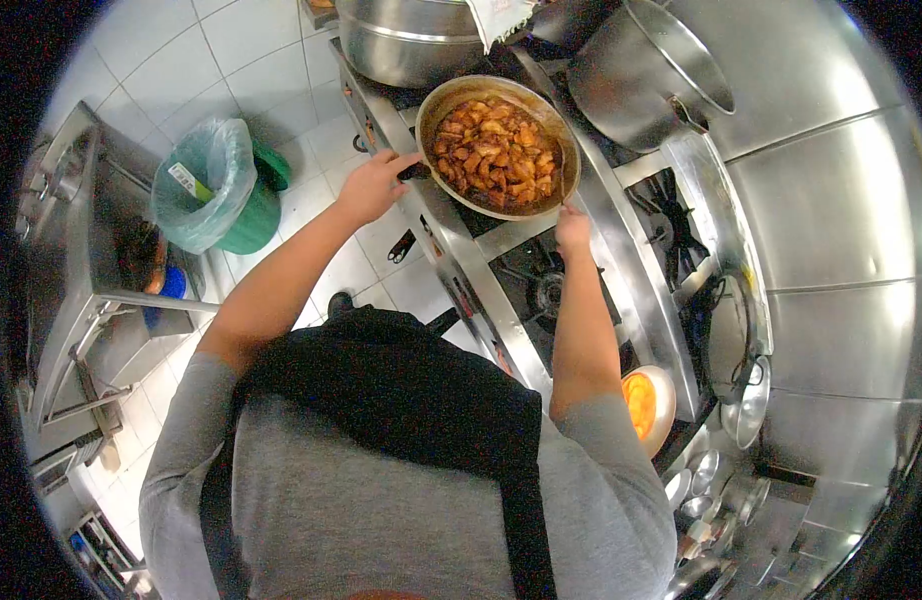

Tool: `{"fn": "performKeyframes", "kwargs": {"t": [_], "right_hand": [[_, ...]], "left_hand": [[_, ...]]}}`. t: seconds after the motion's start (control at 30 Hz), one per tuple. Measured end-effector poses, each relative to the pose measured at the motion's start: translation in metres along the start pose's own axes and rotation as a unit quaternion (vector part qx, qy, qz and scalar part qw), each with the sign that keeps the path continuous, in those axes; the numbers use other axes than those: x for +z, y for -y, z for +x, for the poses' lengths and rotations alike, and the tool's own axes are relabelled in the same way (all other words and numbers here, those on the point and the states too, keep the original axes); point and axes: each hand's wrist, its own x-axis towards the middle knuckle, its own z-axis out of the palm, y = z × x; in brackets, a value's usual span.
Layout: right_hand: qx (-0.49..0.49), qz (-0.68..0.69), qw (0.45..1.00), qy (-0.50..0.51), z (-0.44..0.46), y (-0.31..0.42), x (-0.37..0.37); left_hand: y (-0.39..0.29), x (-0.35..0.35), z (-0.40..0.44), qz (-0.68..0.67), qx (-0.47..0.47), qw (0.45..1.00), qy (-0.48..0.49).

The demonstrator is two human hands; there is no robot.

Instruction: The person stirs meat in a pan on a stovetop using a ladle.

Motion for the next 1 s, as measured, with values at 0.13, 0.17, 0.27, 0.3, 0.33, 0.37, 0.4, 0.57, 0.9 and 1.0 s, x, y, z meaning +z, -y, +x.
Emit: {"fn": "performKeyframes", "kwargs": {"t": [0.13, 0.17, 0.27, 0.3, 0.33, 0.37, 0.4, 0.57, 0.9, 1.0], "right_hand": [[-0.133, -0.155, 0.979, -0.015, -0.030, 0.050, -0.037], [-0.158, -0.138, 0.977, -0.026, -0.034, 0.053, -0.051], [-0.156, -0.124, 0.980, -0.002, -0.066, 0.068, -0.066], [-0.146, -0.155, 0.977, 0.022, -0.077, 0.069, -0.058], [-0.134, -0.186, 0.972, 0.046, -0.089, 0.068, -0.050], [-0.115, -0.188, 0.974, 0.051, -0.102, 0.069, -0.040], [-0.097, -0.189, 0.976, 0.057, -0.109, 0.070, -0.033], [-0.189, -0.122, 0.974, 0.017, -0.109, 0.094, -0.069], [-0.194, -0.066, 0.973, 0.106, -0.102, 0.109, -0.076], [-0.173, -0.098, 0.980, 0.030, -0.065, 0.127, -0.067]], "left_hand": [[0.000, 0.004, 0.013, 0.041, -0.014, 0.999, 0.019], [0.002, 0.003, 0.017, 0.054, -0.015, 0.998, 0.028], [0.009, 0.005, 0.022, 0.062, -0.018, 0.997, 0.033], [0.007, 0.003, 0.021, 0.044, -0.026, 0.998, 0.026], [0.004, 0.000, 0.019, 0.027, -0.033, 0.999, 0.021], [0.002, -0.003, 0.017, 0.011, -0.041, 0.999, 0.014], [0.002, -0.004, 0.013, 0.007, -0.025, 1.000, -0.010], [0.014, -0.023, -0.032, 0.022, -0.012, 0.997, -0.068], [0.101, -0.015, -0.180, 0.036, -0.170, 0.983, -0.049], [0.123, -0.016, -0.232, 0.072, -0.257, 0.964, -0.018]]}}
